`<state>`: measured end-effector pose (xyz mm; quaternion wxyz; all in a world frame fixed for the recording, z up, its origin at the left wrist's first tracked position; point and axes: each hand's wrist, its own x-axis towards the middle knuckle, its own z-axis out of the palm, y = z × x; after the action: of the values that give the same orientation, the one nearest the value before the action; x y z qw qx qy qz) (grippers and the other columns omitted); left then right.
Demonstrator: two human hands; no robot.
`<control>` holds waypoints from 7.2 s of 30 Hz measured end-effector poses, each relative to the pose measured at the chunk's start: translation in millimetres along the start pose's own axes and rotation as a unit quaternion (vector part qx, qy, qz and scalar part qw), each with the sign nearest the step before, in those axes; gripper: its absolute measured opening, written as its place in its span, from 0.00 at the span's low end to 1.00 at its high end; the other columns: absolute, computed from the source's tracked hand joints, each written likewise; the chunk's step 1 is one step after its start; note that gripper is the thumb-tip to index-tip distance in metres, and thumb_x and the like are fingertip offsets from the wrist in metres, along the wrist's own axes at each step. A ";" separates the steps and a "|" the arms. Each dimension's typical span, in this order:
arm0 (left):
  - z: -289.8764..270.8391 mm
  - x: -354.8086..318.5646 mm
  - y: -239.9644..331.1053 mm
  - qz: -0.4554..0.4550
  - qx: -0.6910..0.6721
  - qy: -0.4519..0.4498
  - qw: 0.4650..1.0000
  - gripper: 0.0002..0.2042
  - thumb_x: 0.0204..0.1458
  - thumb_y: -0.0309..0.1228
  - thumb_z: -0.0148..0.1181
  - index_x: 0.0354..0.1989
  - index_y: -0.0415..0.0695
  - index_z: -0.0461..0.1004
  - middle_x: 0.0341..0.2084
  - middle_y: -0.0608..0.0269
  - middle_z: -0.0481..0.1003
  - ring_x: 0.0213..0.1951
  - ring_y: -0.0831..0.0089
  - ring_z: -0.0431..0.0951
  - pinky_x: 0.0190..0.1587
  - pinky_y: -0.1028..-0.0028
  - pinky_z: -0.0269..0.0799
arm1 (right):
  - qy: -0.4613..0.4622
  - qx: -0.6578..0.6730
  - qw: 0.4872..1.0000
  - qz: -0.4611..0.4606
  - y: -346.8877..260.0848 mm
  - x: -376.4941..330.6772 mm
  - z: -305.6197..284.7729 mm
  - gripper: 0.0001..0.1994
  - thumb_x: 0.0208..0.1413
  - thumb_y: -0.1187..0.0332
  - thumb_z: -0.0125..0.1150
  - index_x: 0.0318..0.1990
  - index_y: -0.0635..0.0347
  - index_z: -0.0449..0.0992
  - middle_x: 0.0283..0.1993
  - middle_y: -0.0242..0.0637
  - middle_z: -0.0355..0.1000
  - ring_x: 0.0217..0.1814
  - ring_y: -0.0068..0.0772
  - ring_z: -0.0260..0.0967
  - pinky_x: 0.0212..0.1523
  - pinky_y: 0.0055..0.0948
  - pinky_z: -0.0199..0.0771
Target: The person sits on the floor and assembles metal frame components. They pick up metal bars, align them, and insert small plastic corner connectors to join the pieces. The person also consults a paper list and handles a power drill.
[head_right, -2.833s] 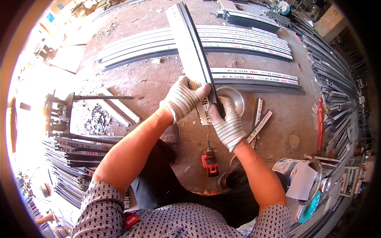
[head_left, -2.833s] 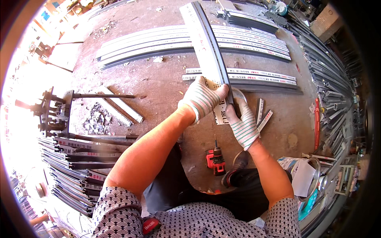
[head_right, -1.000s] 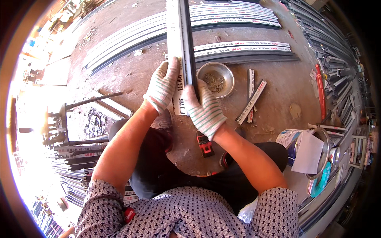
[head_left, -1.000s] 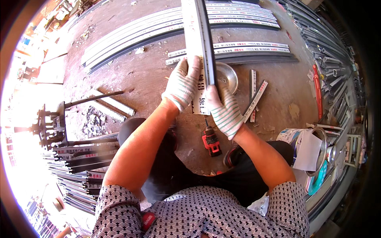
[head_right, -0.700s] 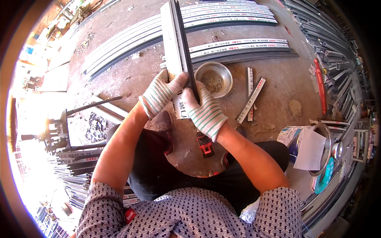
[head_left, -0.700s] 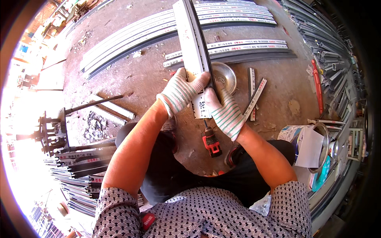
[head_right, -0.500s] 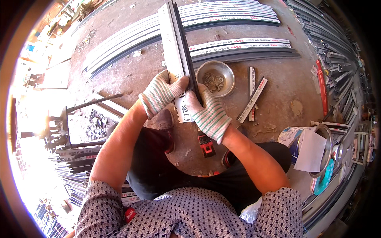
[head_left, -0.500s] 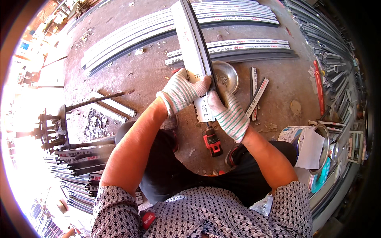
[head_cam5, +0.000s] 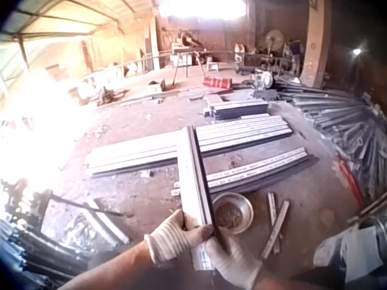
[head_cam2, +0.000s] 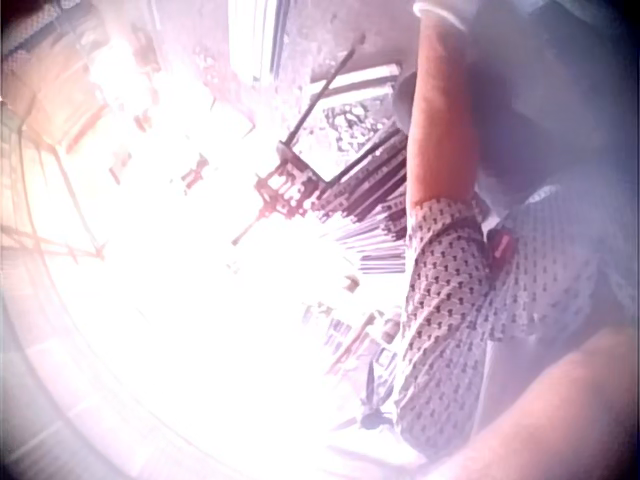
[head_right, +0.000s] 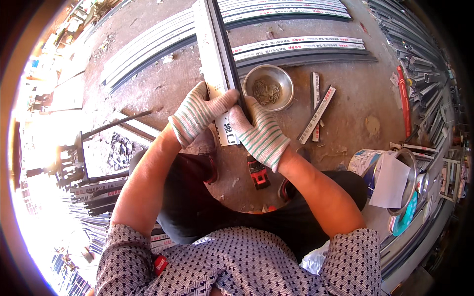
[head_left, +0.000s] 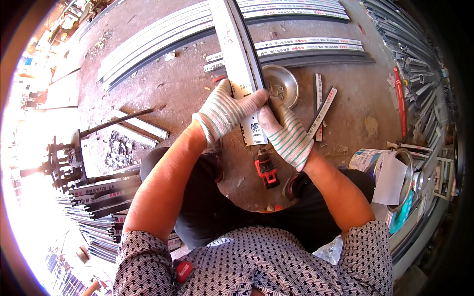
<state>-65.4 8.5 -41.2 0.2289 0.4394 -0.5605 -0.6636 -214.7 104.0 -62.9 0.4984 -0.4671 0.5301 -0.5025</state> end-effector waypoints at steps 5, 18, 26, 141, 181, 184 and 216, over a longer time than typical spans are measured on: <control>1.7 7.9 -5.9 0.003 0.022 0.025 0.999 0.29 0.57 0.48 0.68 0.50 0.30 0.74 0.37 0.58 0.82 0.37 0.77 0.80 0.40 0.73 0.78 | -0.015 -0.007 0.999 0.036 -4.1 2.5 1.3 0.14 0.70 0.60 0.54 0.51 0.63 0.74 0.41 0.31 0.76 0.42 0.20 0.69 0.45 0.27 0.73; -1.7 13.6 -11.2 -0.086 0.088 0.060 0.991 0.33 0.55 0.55 0.65 0.51 0.33 0.76 0.38 0.57 0.82 0.36 0.73 0.83 0.43 0.72 0.78 | -0.037 0.017 0.990 0.134 -6.5 -2.8 0.1 0.16 0.71 0.54 0.53 0.46 0.58 0.78 0.38 0.22 0.76 0.35 0.11 0.69 0.33 0.18 0.71; -8.5 23.2 -23.5 -0.074 0.162 0.088 0.980 0.34 0.56 0.58 0.61 0.50 0.33 0.76 0.35 0.56 0.82 0.36 0.71 0.83 0.43 0.71 0.78 | -0.037 0.075 0.989 0.121 7.2 -9.2 8.5 0.18 0.71 0.55 0.53 0.48 0.61 0.78 0.39 0.25 0.76 0.38 0.14 0.72 0.39 0.19 0.76; -249.7 43.3 -68.9 -0.047 -0.024 0.316 0.947 0.15 0.60 0.46 0.64 0.41 0.47 0.76 0.27 0.65 0.79 0.21 0.78 0.76 0.21 0.78 0.71 | -0.130 0.172 0.962 0.168 -23.9 -50.0 23.1 0.20 0.71 0.55 0.51 0.45 0.64 0.80 0.36 0.31 0.80 0.36 0.15 0.76 0.38 0.19 0.77; -227.4 45.3 -70.1 -0.027 0.003 0.311 0.950 0.17 0.60 0.40 0.65 0.48 0.39 0.76 0.37 0.59 0.81 0.34 0.69 0.83 0.37 0.71 0.83 | -0.226 0.281 0.891 0.277 -29.3 -69.3 13.5 0.29 0.70 0.44 0.46 0.55 0.64 0.77 0.42 0.34 0.81 0.41 0.17 0.77 0.43 0.17 0.75; -236.5 47.1 -73.9 -0.040 0.006 0.306 0.951 0.17 0.60 0.40 0.65 0.48 0.39 0.76 0.37 0.58 0.81 0.34 0.69 0.84 0.36 0.71 0.84 | -0.222 0.312 0.884 0.269 -24.6 -70.6 18.5 0.29 0.70 0.45 0.45 0.56 0.64 0.76 0.43 0.35 0.81 0.42 0.18 0.77 0.43 0.17 0.75; -117.7 33.0 -84.0 -0.314 0.224 0.068 0.920 0.39 0.60 0.60 0.56 0.58 0.29 0.71 0.45 0.40 0.81 0.36 0.58 0.85 0.33 0.65 0.83 | 0.040 0.082 0.926 0.366 31.5 -56.3 8.8 0.13 0.67 0.58 0.49 0.39 0.57 0.74 0.29 0.27 0.66 0.24 0.20 0.60 0.23 0.26 0.65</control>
<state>32.5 -59.3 -129.6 -0.0577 0.6765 -0.5108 -0.5274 -201.9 161.3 -91.1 0.6621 -0.1777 0.6409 -0.3453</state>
